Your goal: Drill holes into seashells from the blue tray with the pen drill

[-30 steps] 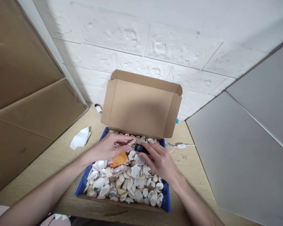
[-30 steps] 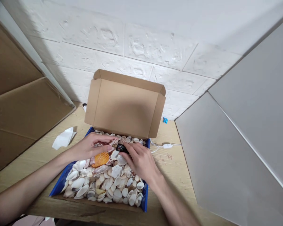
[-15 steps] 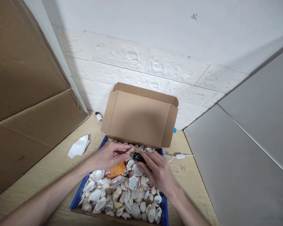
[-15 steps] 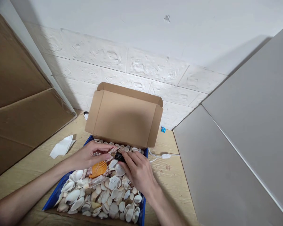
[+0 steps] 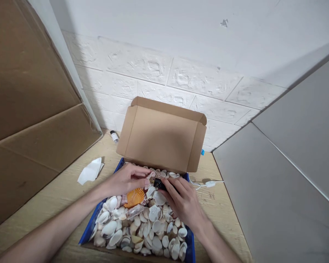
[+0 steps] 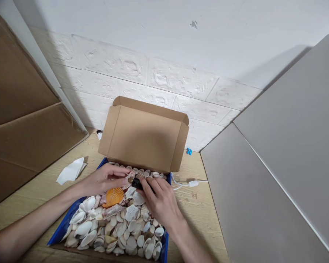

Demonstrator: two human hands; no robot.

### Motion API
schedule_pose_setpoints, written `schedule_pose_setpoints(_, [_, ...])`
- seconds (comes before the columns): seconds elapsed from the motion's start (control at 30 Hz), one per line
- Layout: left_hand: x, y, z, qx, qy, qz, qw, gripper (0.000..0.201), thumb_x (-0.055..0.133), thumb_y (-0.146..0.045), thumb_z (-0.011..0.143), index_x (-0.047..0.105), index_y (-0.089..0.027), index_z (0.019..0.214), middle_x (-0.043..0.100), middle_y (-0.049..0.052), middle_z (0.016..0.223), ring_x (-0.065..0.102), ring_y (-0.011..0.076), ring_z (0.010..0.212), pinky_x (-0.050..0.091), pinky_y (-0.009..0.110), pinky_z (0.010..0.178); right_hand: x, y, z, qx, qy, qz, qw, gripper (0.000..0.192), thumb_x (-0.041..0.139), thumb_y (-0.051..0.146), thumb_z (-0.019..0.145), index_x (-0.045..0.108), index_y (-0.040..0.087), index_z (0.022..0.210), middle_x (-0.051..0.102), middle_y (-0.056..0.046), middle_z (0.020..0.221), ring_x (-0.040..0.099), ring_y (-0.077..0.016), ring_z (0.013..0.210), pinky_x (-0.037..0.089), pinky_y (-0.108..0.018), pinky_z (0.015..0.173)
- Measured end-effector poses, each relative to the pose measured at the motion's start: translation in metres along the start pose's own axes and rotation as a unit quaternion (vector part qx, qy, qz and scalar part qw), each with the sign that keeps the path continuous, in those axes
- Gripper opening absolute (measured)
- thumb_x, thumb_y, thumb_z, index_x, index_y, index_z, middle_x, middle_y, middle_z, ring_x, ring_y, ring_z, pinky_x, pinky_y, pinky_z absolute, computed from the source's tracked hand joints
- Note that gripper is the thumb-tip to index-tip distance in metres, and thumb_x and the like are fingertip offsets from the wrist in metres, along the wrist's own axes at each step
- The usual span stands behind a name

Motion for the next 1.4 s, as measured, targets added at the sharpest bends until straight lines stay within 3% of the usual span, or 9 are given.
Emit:
schedule_pose_setpoints(0.13, [0.004, 0.002, 0.001, -0.016, 0.023, -0.012, 1.000, 0.031, 0.059, -0.033, 0.090, 0.068, -0.006, 0.102, 0.067, 0.005, 0.085, 0.060, 0.0168, 0.077, 0.048, 0.022, 0.068, 0.002, -0.002, 0.001, 0.006, 0.007, 0.002, 1.000, 0.027, 0.058, 0.023, 0.091, 0.058, 0.010, 0.114, 0.070, -0.009, 0.092, 0.061, -0.0176, 0.077, 0.052, -0.030, 0.067])
schedule_pose_setpoints(0.3, [0.002, 0.001, -0.003, -0.014, 0.020, -0.018, 1.000, 0.035, 0.059, -0.031, 0.091, 0.062, -0.009, 0.118, 0.068, 0.008, 0.103, 0.061, 0.0179, 0.089, 0.049, 0.026, 0.080, 0.007, -0.008, -0.001, 0.033, 0.017, 0.013, 0.999, 0.035, 0.056, 0.027, 0.092, 0.053, 0.008, 0.121, 0.068, -0.008, 0.085, 0.060, -0.0192, 0.074, 0.053, -0.031, 0.065])
schedule_pose_setpoints(0.43, [0.004, -0.001, -0.004, 0.002, 0.033, -0.025, 0.999, 0.030, 0.060, -0.030, 0.090, 0.060, -0.014, 0.115, 0.065, 0.009, 0.111, 0.061, 0.0190, 0.098, 0.049, 0.029, 0.086, 0.006, -0.005, -0.002, 0.020, 0.017, 0.018, 0.999, 0.035, 0.057, 0.025, 0.091, 0.054, 0.009, 0.123, 0.069, -0.009, 0.089, 0.060, -0.0202, 0.076, 0.054, -0.033, 0.066])
schedule_pose_setpoints(0.67, [0.010, 0.008, -0.004, -0.012, 0.055, -0.020, 0.998, 0.033, 0.059, -0.033, 0.091, 0.059, -0.016, 0.119, 0.068, 0.005, 0.096, 0.063, 0.0184, 0.089, 0.050, 0.027, 0.078, 0.007, -0.004, -0.001, 0.019, 0.029, 0.044, 0.998, 0.032, 0.058, 0.023, 0.090, 0.057, 0.010, 0.120, 0.070, -0.011, 0.093, 0.063, -0.0207, 0.081, 0.056, -0.033, 0.067])
schedule_pose_setpoints(0.83, [0.006, 0.006, -0.001, -0.001, 0.045, 0.019, 0.999, 0.032, 0.060, -0.030, 0.090, 0.064, -0.017, 0.118, 0.069, 0.007, 0.112, 0.063, 0.0216, 0.100, 0.049, 0.028, 0.084, 0.004, -0.004, 0.001, 0.017, 0.019, 0.053, 0.998, 0.035, 0.058, 0.022, 0.090, 0.057, 0.012, 0.124, 0.070, -0.010, 0.092, 0.063, -0.0189, 0.080, 0.055, -0.031, 0.067])
schedule_pose_setpoints(0.93, [0.005, 0.000, -0.001, 0.017, 0.041, 0.027, 0.999, 0.027, 0.060, -0.031, 0.089, 0.065, -0.016, 0.111, 0.070, 0.007, 0.106, 0.063, 0.0209, 0.095, 0.049, 0.029, 0.083, 0.001, -0.002, 0.001, 0.008, 0.013, 0.052, 0.999, 0.036, 0.058, 0.021, 0.090, 0.056, 0.013, 0.125, 0.070, -0.009, 0.092, 0.062, -0.0181, 0.081, 0.055, -0.030, 0.068])
schedule_pose_setpoints(1.07, [0.003, -0.003, -0.002, 0.013, 0.037, -0.010, 0.999, 0.024, 0.061, -0.033, 0.088, 0.060, -0.015, 0.103, 0.067, 0.006, 0.095, 0.063, 0.0185, 0.084, 0.050, 0.028, 0.076, -0.001, -0.003, 0.000, 0.010, 0.002, 0.039, 0.999, 0.032, 0.059, 0.020, 0.090, 0.058, 0.011, 0.120, 0.070, -0.009, 0.092, 0.060, -0.0181, 0.081, 0.054, -0.029, 0.069])
schedule_pose_setpoints(1.4, [-0.008, 0.002, 0.000, 0.002, -0.003, -0.051, 0.999, 0.025, 0.058, -0.039, 0.091, 0.059, -0.015, 0.099, 0.067, 0.005, 0.090, 0.064, 0.0187, 0.084, 0.050, 0.031, 0.078, 0.002, -0.016, -0.006, 0.059, -0.006, 0.036, 0.998, 0.028, 0.057, 0.023, 0.090, 0.061, 0.012, 0.115, 0.069, -0.010, 0.089, 0.061, -0.0186, 0.077, 0.053, -0.030, 0.063])
Point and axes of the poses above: each hand's wrist, its own z-axis towards the middle knuckle, its own x-axis out of the palm, y = z × x, the point moved 10 cm from there along z, towards the middle knuckle
